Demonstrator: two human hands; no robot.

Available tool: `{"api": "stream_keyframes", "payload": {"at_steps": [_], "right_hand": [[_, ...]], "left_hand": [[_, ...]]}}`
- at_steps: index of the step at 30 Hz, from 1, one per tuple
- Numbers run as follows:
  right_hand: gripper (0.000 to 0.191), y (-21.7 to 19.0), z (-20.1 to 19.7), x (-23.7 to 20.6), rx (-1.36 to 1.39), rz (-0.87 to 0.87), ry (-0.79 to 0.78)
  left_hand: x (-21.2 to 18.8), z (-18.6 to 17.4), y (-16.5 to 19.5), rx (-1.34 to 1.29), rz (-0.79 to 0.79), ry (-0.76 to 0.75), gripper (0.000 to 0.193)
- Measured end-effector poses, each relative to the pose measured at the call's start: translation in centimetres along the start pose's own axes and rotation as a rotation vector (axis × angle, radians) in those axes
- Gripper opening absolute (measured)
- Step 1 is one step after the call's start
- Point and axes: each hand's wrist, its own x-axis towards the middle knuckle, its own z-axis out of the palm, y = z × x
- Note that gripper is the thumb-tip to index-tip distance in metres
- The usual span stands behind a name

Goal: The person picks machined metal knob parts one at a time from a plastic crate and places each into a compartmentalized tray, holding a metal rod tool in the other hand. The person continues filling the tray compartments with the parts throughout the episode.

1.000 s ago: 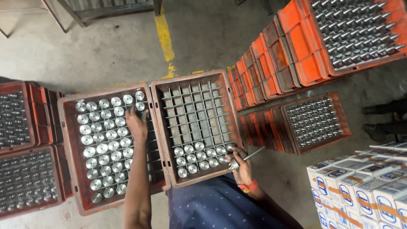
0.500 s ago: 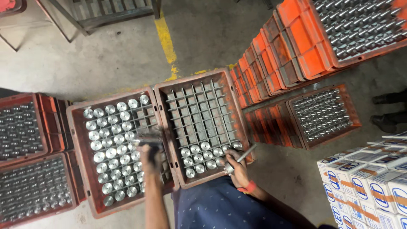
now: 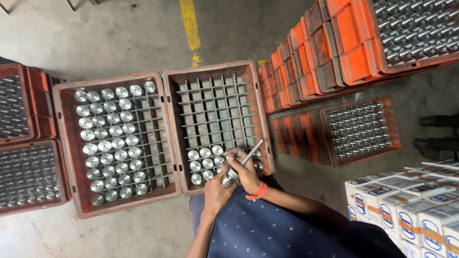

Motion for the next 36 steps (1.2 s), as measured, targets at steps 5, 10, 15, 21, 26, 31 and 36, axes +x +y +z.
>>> {"api": "stream_keyframes", "payload": {"at_steps": [5, 10, 15, 21, 26, 31, 36], "right_hand": [[0.013, 0.1, -2.2, -0.3, 0.027, 0.012, -0.158], [0.014, -1.0, -4.7, 2.2, 0.17, 0.084, 0.253], [0.015, -3.4, -8.4, 3.1, 0.301, -0.095, 0.317], [0.015, -2.7, -9.5, 1.6, 0.306, -0.104, 0.331], [0.015, -1.4, -9.6, 0.3, 0.278, -0.048, 0.377], [0.018, -0.5, -9.2, -0.6, 0.231, -0.042, 0.443], [0.019, 0.3, -8.2, -1.7, 0.244, -0.121, 0.381]], "left_hand": [[0.8, 1.4, 0.3, -0.05, -0.017, -0.135, 0.051], [0.9, 1.3, 0.5, -0.026, 0.009, -0.148, 0.063], [2.7, 0.6, -0.2, 0.234, 0.133, 0.068, 0.064], [4.1, 1.2, -1.3, 0.366, 0.495, 0.191, 0.058], [4.3, -1.9, -1.3, 0.095, 0.425, 0.377, 0.034], [9.3, -12.0, 1.4, 0.297, 0.324, 0.71, 0.019], [16.1, -19.9, 5.0, 0.477, 0.294, 0.738, 0.036]]}}
